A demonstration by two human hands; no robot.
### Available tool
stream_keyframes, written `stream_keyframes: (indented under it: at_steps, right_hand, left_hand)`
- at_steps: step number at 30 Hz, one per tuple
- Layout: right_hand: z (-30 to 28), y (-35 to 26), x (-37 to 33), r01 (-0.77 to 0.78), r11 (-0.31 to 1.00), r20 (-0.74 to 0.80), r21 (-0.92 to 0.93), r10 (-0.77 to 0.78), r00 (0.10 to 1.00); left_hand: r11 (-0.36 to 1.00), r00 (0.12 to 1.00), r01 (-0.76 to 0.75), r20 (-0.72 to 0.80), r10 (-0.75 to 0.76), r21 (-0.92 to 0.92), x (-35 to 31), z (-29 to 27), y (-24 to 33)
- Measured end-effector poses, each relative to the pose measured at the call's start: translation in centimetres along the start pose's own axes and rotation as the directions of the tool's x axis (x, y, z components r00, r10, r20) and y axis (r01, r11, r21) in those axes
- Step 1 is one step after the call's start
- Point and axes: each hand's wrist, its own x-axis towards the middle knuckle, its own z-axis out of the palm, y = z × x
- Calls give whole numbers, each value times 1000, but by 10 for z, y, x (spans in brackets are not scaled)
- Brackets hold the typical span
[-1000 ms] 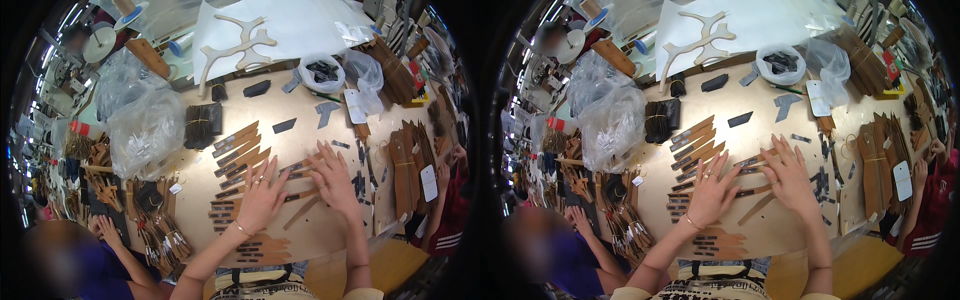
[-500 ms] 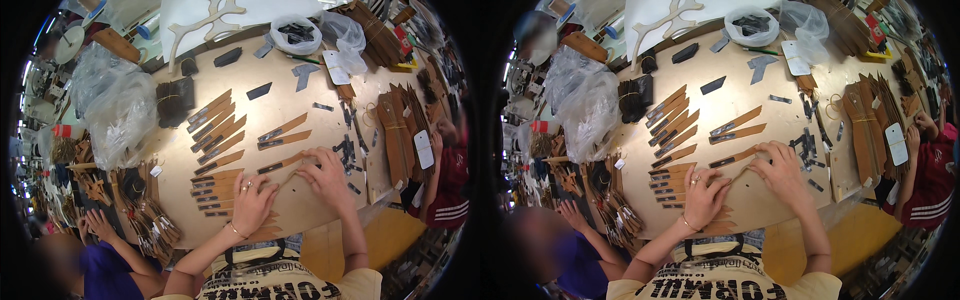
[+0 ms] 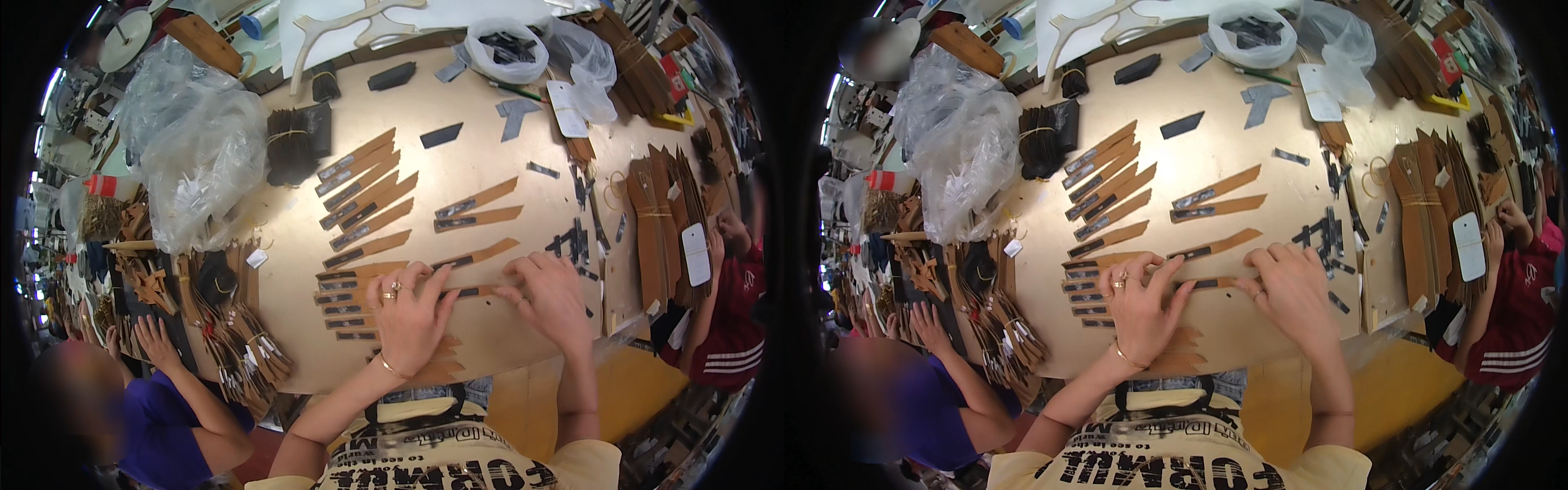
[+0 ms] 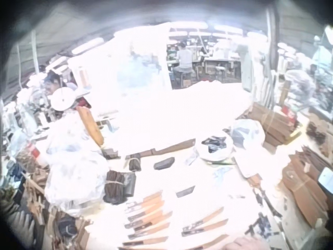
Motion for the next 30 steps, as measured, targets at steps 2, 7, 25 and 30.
stream_keyframes:
  at_steps: [2,7,25,30]
  right_hand:
    - [-7,-2,7,-3,1000,-111,14,5,994]
    - [7,-1,39,181,983,-324,2,-171,930]
    - [35,5,46,167,986,-320,19,-152,935]
    - [36,4,45,163,987,-319,12,-151,936]
  left_hand:
    - [997,998,-66,1,66,-43,11,1,-1]
    - [956,955,-293,54,292,19,59,27,-9]
    - [899,906,-416,142,398,135,74,54,-20]
    - [879,900,-436,108,422,194,71,58,-21]
